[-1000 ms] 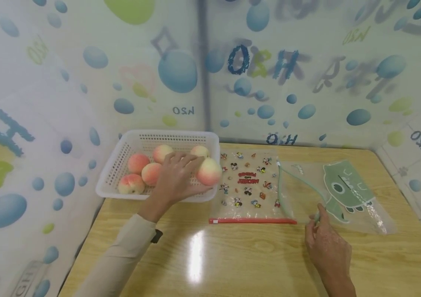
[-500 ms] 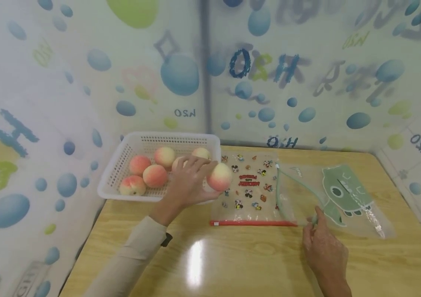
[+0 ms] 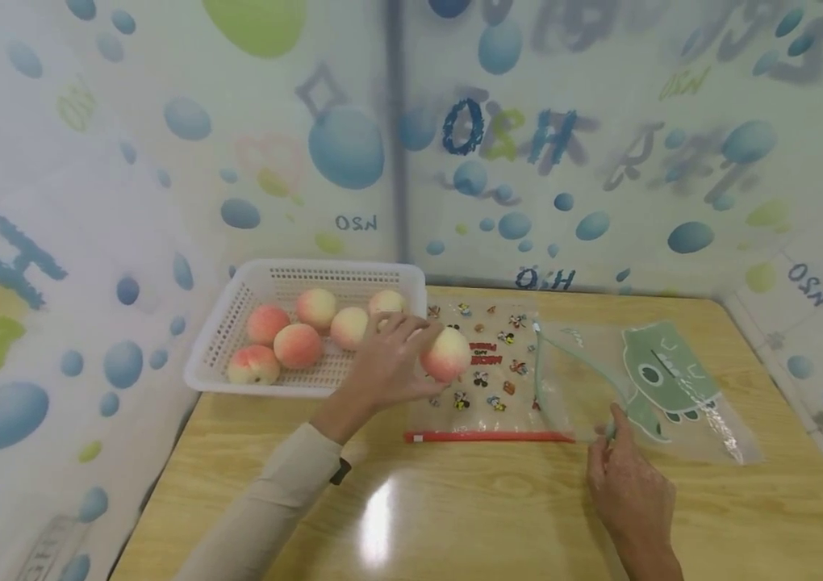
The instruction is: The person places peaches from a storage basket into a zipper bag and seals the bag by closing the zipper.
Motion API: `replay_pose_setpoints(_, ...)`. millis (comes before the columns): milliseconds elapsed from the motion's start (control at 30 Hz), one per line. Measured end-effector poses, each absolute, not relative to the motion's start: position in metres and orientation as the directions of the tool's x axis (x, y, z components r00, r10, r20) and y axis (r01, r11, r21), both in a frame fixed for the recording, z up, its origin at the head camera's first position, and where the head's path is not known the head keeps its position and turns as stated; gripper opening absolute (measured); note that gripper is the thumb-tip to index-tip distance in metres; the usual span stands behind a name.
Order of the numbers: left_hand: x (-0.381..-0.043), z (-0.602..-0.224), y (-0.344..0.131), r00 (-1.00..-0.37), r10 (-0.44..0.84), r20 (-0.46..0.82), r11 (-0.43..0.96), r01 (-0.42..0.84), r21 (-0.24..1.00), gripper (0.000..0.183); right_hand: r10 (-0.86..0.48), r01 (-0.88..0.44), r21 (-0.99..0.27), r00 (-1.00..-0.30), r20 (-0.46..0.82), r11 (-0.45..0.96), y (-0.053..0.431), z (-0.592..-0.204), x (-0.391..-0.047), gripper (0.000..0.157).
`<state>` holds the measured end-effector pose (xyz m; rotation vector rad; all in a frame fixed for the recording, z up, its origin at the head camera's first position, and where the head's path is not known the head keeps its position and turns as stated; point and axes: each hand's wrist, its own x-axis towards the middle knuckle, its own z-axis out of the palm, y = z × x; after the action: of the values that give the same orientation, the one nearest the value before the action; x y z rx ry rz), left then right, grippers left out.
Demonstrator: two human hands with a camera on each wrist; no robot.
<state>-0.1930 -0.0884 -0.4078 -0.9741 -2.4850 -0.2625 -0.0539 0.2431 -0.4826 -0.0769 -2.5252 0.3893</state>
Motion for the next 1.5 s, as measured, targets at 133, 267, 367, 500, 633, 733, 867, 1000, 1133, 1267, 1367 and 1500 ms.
replay_pose_setpoints(133, -0.19, -0.411, -0.084, -0.653, 0.605, 0.455, 0.727, 0.686, 0.018, 0.083, 0.094, -0.076, -0.265, -0.814, 0.574, 0.961, 0.244, -0.486, -0.053, 0.047)
replay_pose_setpoints(267, -0.186, -0.417, -0.081, -0.663, 0.603, 0.444, 0.727, 0.686, 0.036, 0.08, 0.087, -0.083, -0.26, -0.81, 0.58, 0.962, 0.241, -0.49, -0.052, 0.047)
replay_pose_setpoints(367, -0.183, -0.423, -0.078, -0.655, 0.601, 0.459, 0.722, 0.691, 0.041, 0.08, 0.103, -0.071, -0.281, -0.822, 0.559, 0.957, 0.239, -0.491, -0.051, 0.047)
replay_pose_setpoints(500, -0.183, -0.428, -0.072, -0.638, 0.602, 0.481, 0.708, 0.705, 0.049, 0.082, 0.115, -0.051, -0.283, -0.832, 0.542, 0.958, 0.236, -0.488, -0.052, 0.047)
replay_pose_setpoints(633, -0.183, -0.429, -0.067, -0.644, 0.607, 0.465, 0.712, 0.7, 0.041, 0.082, 0.124, -0.032, -0.277, -0.84, 0.528, 0.96, 0.236, -0.487, -0.053, 0.048)
replay_pose_setpoints(733, -0.183, -0.43, -0.062, -0.641, 0.61, 0.466, 0.714, 0.7, 0.028, 0.081, 0.124, -0.033, -0.277, -0.839, 0.53, 0.96, 0.236, -0.488, -0.053, 0.048)
replay_pose_setpoints(867, -0.182, -0.431, -0.054, -0.638, 0.614, 0.465, 0.71, 0.704, 0.027, 0.079, 0.133, -0.021, -0.283, -0.847, 0.514, 0.959, 0.236, -0.487, -0.053, 0.048)
replay_pose_setpoints(1000, -0.181, -0.43, -0.046, -0.642, 0.627, 0.441, 0.702, 0.711, 0.037, 0.078, 0.155, 0.007, -0.293, -0.862, 0.483, 0.956, 0.235, -0.485, -0.052, 0.047)
replay_pose_setpoints(1133, -0.18, -0.428, -0.039, -0.638, 0.63, 0.442, 0.695, 0.717, 0.045, 0.078, 0.165, 0.017, -0.297, -0.861, 0.481, 0.955, 0.235, -0.484, -0.053, 0.047)
replay_pose_setpoints(1267, -0.18, -0.429, -0.033, -0.629, 0.634, 0.451, 0.692, 0.721, 0.034, 0.078, 0.16, 0.01, -0.293, -0.855, 0.493, 0.956, 0.235, -0.483, -0.055, 0.047)
replay_pose_setpoints(1367, -0.18, -0.432, -0.03, -0.626, 0.635, 0.452, 0.69, 0.723, 0.032, 0.078, 0.151, 0.002, -0.286, -0.853, 0.499, 0.958, 0.236, -0.483, -0.055, 0.047)
replay_pose_setpoints(1500, -0.179, -0.435, -0.024, -0.636, 0.624, 0.454, 0.697, 0.716, 0.045, 0.079, 0.126, -0.028, -0.273, -0.838, 0.53, 0.962, 0.239, -0.484, -0.057, 0.047)
